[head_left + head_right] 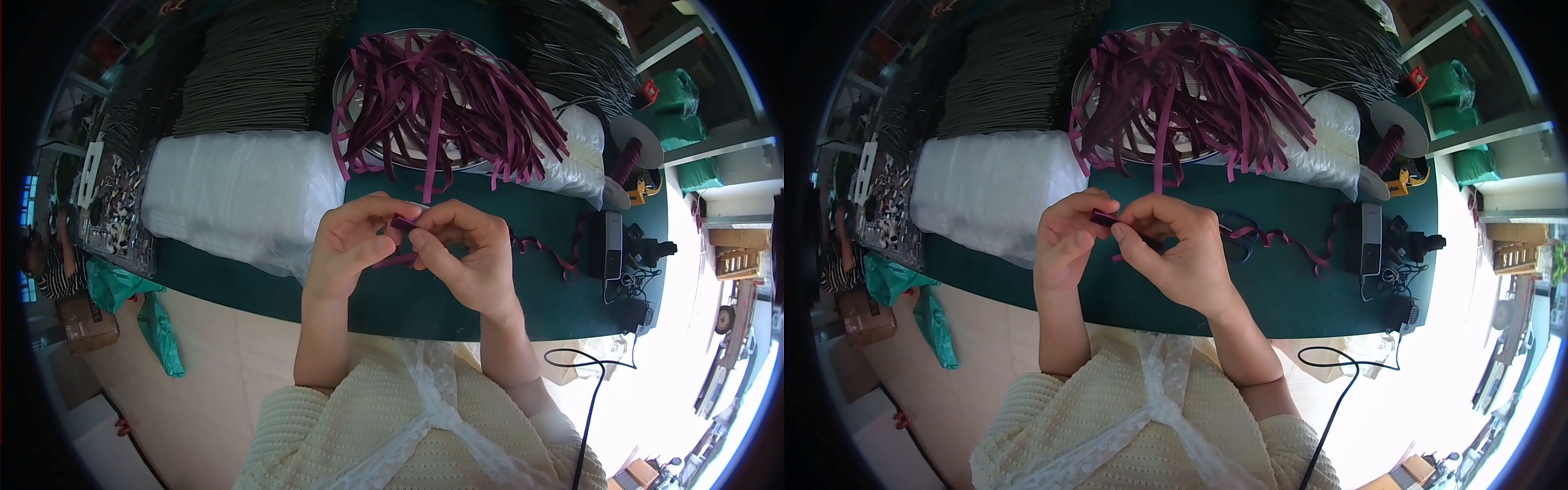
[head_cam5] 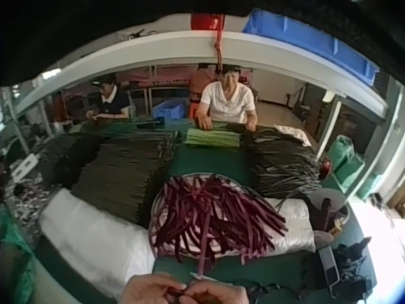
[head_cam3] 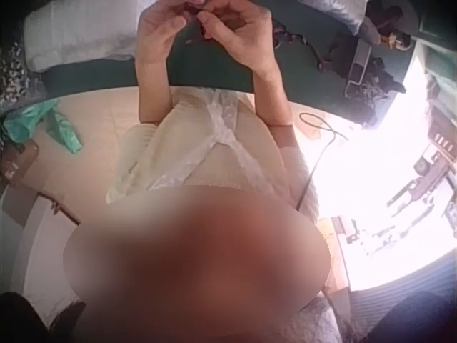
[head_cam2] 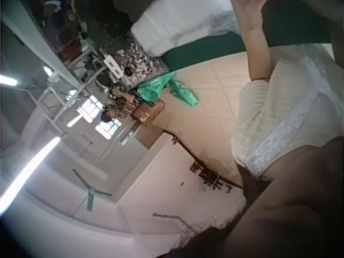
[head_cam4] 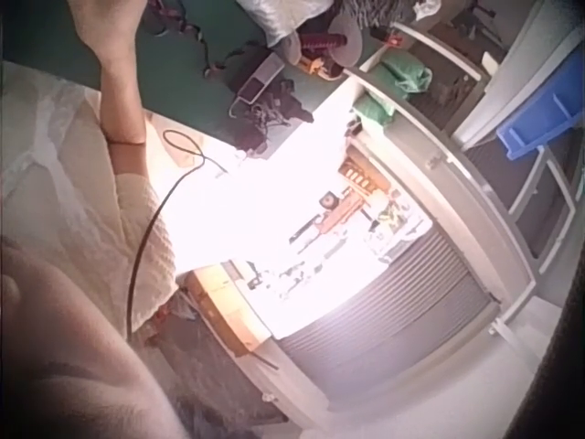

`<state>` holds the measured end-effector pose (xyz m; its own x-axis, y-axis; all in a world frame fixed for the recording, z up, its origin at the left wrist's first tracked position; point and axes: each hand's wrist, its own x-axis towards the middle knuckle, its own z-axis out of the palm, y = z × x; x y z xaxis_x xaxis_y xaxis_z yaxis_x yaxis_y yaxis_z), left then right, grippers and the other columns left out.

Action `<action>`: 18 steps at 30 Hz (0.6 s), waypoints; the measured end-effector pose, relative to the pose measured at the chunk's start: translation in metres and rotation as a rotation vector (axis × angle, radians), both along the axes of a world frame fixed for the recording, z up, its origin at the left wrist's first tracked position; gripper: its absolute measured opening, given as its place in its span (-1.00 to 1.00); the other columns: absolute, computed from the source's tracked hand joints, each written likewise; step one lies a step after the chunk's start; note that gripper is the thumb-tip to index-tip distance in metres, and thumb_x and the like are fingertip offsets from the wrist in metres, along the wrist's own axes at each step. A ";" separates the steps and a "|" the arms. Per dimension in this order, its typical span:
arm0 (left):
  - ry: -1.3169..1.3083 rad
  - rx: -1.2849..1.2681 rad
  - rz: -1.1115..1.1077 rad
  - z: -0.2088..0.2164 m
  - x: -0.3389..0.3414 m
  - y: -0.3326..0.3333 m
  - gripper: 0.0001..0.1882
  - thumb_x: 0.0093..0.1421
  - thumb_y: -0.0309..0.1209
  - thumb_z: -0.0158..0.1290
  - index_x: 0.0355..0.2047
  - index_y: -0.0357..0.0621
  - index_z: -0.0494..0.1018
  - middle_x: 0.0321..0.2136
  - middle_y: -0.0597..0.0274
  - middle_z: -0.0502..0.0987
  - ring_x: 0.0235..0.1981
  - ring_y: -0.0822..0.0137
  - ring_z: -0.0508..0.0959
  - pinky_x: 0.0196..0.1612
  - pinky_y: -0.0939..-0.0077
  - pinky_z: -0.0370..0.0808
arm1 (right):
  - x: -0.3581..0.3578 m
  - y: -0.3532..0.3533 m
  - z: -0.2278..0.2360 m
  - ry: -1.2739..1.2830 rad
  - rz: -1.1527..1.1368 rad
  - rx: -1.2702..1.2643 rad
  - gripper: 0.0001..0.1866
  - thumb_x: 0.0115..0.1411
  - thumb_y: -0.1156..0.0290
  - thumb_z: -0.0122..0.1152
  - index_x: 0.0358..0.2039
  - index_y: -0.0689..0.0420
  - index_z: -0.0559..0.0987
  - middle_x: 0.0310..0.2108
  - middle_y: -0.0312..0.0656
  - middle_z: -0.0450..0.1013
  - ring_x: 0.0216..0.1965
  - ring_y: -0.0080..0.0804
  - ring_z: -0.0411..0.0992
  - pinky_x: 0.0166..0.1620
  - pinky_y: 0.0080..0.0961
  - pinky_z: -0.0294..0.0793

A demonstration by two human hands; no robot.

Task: The person pulls a length of purple ribbon from a spool, cuts it using shears, and folds the ribbon piece by hand. They repeat this process, picking up the spool to pull more ribbon before cutting and folding additional pieces.

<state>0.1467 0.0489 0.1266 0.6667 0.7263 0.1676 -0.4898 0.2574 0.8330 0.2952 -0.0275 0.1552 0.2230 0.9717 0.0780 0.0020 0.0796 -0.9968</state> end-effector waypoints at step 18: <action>0.177 0.070 0.257 0.014 -0.004 -0.004 -0.86 0.01 -0.61 0.10 -0.36 -0.33 0.50 -0.41 0.17 0.51 -0.43 0.49 0.46 -0.33 0.70 0.40 | 0.001 0.000 -0.009 0.264 0.137 0.003 -0.82 0.04 0.59 0.21 -0.33 0.24 0.43 -0.44 -0.28 0.46 -0.40 -0.65 0.44 -0.36 -0.74 0.44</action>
